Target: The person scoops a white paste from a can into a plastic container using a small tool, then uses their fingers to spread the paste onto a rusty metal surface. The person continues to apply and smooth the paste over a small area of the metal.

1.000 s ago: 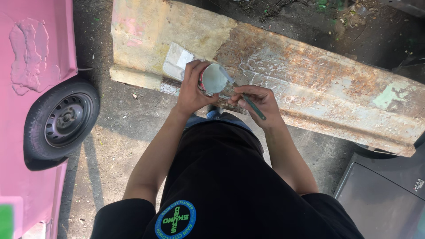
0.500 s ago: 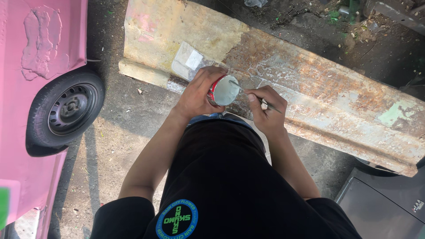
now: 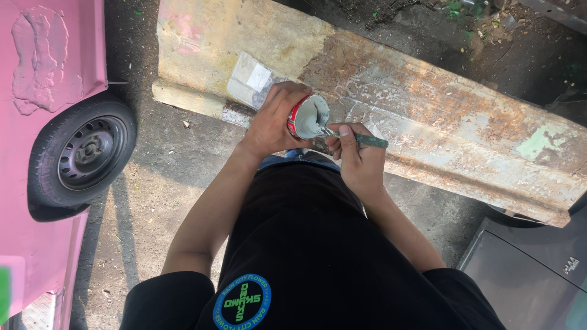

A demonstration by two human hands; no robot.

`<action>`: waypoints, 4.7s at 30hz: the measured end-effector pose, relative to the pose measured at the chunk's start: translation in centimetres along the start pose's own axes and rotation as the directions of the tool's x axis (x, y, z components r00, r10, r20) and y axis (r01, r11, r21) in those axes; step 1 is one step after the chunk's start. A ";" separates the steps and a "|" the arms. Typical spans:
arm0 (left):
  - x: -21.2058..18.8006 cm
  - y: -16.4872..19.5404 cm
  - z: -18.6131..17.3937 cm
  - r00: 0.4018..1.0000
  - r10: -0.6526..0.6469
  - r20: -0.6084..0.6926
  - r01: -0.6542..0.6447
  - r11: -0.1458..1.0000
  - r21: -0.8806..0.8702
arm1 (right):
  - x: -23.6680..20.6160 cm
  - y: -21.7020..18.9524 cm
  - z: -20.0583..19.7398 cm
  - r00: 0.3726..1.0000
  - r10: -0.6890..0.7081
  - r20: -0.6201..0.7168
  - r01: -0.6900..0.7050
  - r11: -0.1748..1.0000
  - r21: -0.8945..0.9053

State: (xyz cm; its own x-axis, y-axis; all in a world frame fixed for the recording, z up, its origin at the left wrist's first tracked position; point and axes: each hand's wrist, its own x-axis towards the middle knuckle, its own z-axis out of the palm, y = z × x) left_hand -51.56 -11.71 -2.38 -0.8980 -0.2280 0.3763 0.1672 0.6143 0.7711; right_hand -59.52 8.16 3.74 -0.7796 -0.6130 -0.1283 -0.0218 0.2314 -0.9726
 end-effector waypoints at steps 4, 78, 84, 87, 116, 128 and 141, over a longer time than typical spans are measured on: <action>-0.2 0.1 0.2 0.999 -0.043 -0.020 0.042 0.999 -0.026 | 0.1 0.3 0.0 1.000 0.028 0.005 -0.029 0.990 0.136; -2.0 -0.1 0.8 0.995 -0.095 0.003 0.094 0.983 -0.157 | 1.1 -0.6 -0.1 0.961 -0.264 0.081 0.276 0.912 -0.304; -1.8 0.1 0.4 0.998 -0.055 -0.008 0.053 0.987 -0.151 | 1.3 -0.2 0.5 0.938 -0.260 0.228 0.330 0.872 -0.363; -1.8 0.3 0.4 0.997 -0.071 -0.005 0.070 0.985 -0.156 | 1.5 -0.2 0.1 0.919 -0.328 0.220 0.394 0.794 -0.463; -2.2 0.6 1.1 1.000 -0.005 0.008 0.006 0.986 -0.169 | 1.3 -0.7 0.2 0.883 -0.246 0.400 0.428 0.771 -0.472; -1.8 0.2 0.4 0.997 -0.013 0.073 0.028 0.978 -0.208 | 3.2 -1.8 0.7 0.875 -0.257 0.409 0.411 0.842 -0.350; -1.8 0.5 0.6 0.979 -0.057 0.196 0.088 0.984 -0.153 | 4.3 -3.4 -4.2 0.766 -0.229 0.601 0.514 0.780 -0.357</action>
State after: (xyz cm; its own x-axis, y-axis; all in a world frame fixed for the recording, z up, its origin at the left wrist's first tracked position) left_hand -50.16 -10.59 -3.00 -0.9685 -0.1097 0.2235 0.1479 0.4686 0.8709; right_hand -65.43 7.92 7.32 -0.2154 -0.9765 0.0079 -0.6412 0.1354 -0.7553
